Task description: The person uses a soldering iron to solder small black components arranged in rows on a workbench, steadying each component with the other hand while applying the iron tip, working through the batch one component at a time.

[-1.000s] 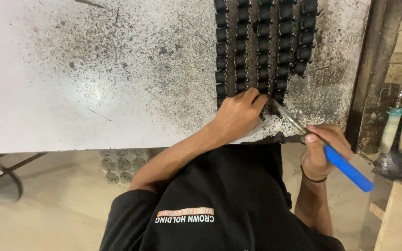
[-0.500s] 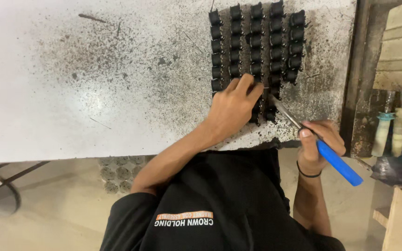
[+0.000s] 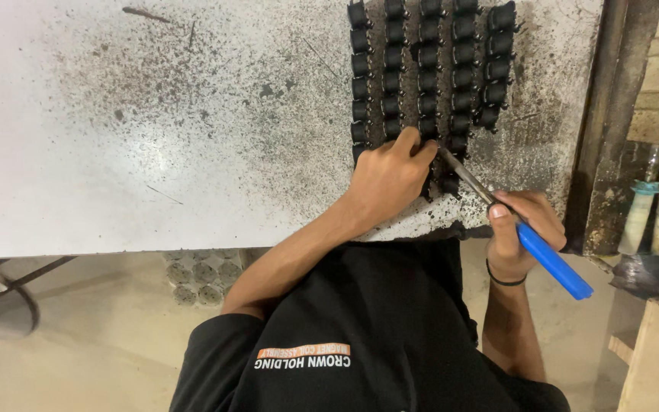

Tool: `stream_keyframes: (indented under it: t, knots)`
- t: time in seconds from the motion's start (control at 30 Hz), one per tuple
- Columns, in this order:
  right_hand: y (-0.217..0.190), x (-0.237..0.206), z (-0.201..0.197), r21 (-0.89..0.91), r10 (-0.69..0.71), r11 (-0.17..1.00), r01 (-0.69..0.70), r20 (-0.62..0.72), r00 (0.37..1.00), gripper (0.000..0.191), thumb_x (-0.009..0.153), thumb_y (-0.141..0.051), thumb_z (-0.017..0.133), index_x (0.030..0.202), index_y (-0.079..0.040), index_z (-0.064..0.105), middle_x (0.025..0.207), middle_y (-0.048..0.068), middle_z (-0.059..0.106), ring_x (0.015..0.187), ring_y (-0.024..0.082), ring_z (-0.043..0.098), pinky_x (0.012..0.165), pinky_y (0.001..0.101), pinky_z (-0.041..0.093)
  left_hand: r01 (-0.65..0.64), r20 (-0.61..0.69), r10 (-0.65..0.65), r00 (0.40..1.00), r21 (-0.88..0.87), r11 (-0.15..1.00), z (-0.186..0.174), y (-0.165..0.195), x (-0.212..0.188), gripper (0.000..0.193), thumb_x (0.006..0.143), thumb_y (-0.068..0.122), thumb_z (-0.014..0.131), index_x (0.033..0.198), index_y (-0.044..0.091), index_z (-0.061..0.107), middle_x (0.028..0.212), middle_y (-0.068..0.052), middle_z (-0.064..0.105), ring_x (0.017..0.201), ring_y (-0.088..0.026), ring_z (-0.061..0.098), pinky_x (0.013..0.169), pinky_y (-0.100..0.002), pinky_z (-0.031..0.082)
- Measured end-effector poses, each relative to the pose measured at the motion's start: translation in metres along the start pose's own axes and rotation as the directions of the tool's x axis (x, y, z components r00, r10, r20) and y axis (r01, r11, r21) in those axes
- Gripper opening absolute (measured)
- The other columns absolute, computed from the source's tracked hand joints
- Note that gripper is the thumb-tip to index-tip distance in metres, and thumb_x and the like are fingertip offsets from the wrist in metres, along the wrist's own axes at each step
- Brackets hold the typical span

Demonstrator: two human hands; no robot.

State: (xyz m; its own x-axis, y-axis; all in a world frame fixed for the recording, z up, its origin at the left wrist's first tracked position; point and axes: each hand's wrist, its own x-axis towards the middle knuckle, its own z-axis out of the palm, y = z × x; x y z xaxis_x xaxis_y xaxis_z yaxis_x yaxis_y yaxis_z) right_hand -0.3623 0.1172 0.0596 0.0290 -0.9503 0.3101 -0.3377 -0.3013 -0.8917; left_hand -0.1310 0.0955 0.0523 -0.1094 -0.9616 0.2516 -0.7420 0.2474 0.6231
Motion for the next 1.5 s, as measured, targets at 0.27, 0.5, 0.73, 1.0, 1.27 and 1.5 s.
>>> stream_keyframes:
  t: [0.27,0.5,0.73,1.0,1.27,1.5]
  knots:
    - [-0.001,0.003,0.001,0.090,0.053,0.995,-0.051,-0.021,0.998,0.026,0.098,-0.015,0.074,0.105,0.011,0.072,0.083,0.016,0.067,0.068,0.019,0.063,0.064,0.0266,0.046,0.011,0.009,-0.011,1.000,-0.033,0.999,-0.005,0.001,0.004,0.024,0.087,0.005,0.067,0.110,0.003,0.073,0.096,-0.012,0.058,0.067,-0.024,0.070,0.053,-0.036,0.056]
    - [0.004,0.007,0.003,0.202,0.130,0.972,-0.122,-0.025,0.991,0.024,0.099,-0.012,0.071,0.104,0.011,0.068,0.087,0.018,0.064,0.062,0.019,0.060,0.058,0.0267,0.045,-0.003,0.040,0.004,0.999,-0.029,1.000,-0.001,0.000,0.007,0.020,0.083,0.003,0.066,0.102,0.000,0.071,0.097,-0.014,0.058,0.071,-0.026,0.071,0.055,-0.037,0.057]
    - [0.012,0.007,0.001,0.282,0.121,0.952,-0.120,0.016,0.993,0.018,0.097,-0.006,0.069,0.105,0.010,0.066,0.087,0.017,0.063,0.064,0.020,0.059,0.059,0.0267,0.047,0.003,0.049,-0.002,0.999,-0.018,1.000,0.004,0.002,0.008,0.015,0.081,0.004,0.067,0.095,0.000,0.070,0.096,-0.014,0.058,0.073,-0.027,0.072,0.056,-0.038,0.058]
    - [0.019,0.012,-0.006,0.409,0.256,0.878,-0.248,0.038,0.966,0.018,0.099,-0.004,0.069,0.102,0.013,0.066,0.087,0.018,0.062,0.066,0.021,0.058,0.062,0.0285,0.047,-0.029,0.066,0.025,0.997,0.055,0.998,0.008,0.005,0.007,0.017,0.076,0.001,0.068,0.092,-0.004,0.068,0.097,-0.014,0.057,0.075,-0.025,0.070,0.055,-0.036,0.058]
    - [0.013,0.007,-0.002,0.368,0.258,0.896,-0.247,0.021,0.966,0.022,0.100,-0.008,0.070,0.106,0.013,0.067,0.087,0.017,0.062,0.066,0.021,0.059,0.061,0.0290,0.048,-0.039,0.046,0.037,0.998,0.049,0.998,0.014,0.005,0.005,0.014,0.076,0.000,0.068,0.090,-0.005,0.067,0.097,-0.014,0.056,0.076,-0.024,0.070,0.055,-0.035,0.057]
    - [0.009,0.009,-0.002,0.294,0.143,0.947,-0.132,-0.017,0.990,0.025,0.100,-0.012,0.072,0.106,0.011,0.067,0.086,0.017,0.063,0.064,0.019,0.060,0.060,0.0278,0.047,-0.027,0.022,0.026,0.999,0.004,1.000,0.013,0.000,0.003,0.016,0.079,0.000,0.067,0.095,-0.004,0.069,0.098,-0.013,0.057,0.076,-0.024,0.070,0.056,-0.035,0.057]
